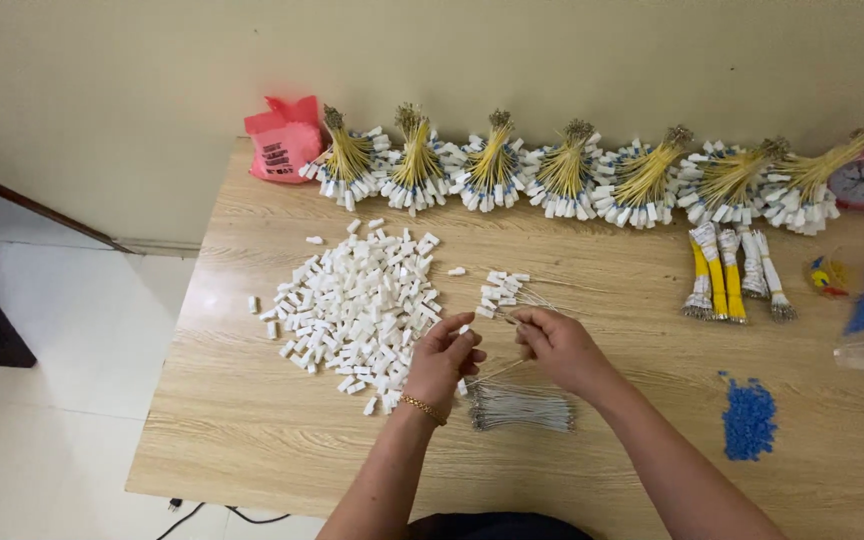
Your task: Assembling small white insulators onto thin metal wires at a workbench.
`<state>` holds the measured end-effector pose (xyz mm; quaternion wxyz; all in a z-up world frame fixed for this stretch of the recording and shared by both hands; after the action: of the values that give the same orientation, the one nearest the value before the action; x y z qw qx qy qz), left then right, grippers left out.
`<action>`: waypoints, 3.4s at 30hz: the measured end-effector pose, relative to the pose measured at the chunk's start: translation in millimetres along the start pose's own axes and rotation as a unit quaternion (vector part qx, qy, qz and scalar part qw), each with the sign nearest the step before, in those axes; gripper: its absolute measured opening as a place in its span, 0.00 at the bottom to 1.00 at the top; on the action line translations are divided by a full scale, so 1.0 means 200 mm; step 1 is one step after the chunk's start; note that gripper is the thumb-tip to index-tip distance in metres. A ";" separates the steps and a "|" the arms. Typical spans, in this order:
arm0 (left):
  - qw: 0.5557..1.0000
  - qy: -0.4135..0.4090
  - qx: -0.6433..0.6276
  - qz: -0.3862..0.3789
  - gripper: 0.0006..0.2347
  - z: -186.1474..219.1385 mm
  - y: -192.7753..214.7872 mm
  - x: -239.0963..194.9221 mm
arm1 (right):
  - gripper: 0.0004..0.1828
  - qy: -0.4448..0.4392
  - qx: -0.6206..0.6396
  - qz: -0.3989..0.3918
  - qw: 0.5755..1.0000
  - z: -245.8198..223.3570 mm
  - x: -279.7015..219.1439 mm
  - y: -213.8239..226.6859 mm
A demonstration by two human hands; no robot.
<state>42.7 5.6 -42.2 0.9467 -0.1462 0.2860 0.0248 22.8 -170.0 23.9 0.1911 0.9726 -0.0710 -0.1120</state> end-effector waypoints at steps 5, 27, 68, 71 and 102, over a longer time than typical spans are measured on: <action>1.000 0.010 -0.022 -0.016 0.12 -0.01 -0.05 -0.03 | 0.09 0.028 0.034 0.007 0.999 -0.14 -0.03 0.02; 0.999 -0.043 -0.006 -0.013 0.05 0.08 -0.14 -0.10 | 0.08 -0.025 0.064 0.067 0.995 -0.17 -0.07 0.04; 0.973 0.130 -0.185 0.036 0.14 -0.12 -0.08 0.04 | 0.03 0.213 -0.166 0.117 0.956 -0.36 -0.12 0.02; 0.977 0.126 -0.164 0.049 0.15 -0.07 -0.09 -0.01 | 0.03 0.215 -0.169 0.110 0.956 -0.33 -0.11 0.01; 0.981 0.130 -0.101 0.098 0.17 -0.08 -0.14 0.04 | 0.09 0.163 -0.287 0.045 0.943 -0.08 0.02 -0.10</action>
<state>45.1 -26.0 -52.9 0.8745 -0.2146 0.4160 0.1271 33.6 -146.2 29.9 0.4763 0.8770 -0.0477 0.0414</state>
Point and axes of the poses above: each hand's wrist, its own x-axis towards the middle knuckle, its own y-axis out of the back of the hand, z = x × y, the point moved 7 cm from there along x, towards the middle knuckle, and after that the axes turned 10 degrees about z, right-handed, at the moved point
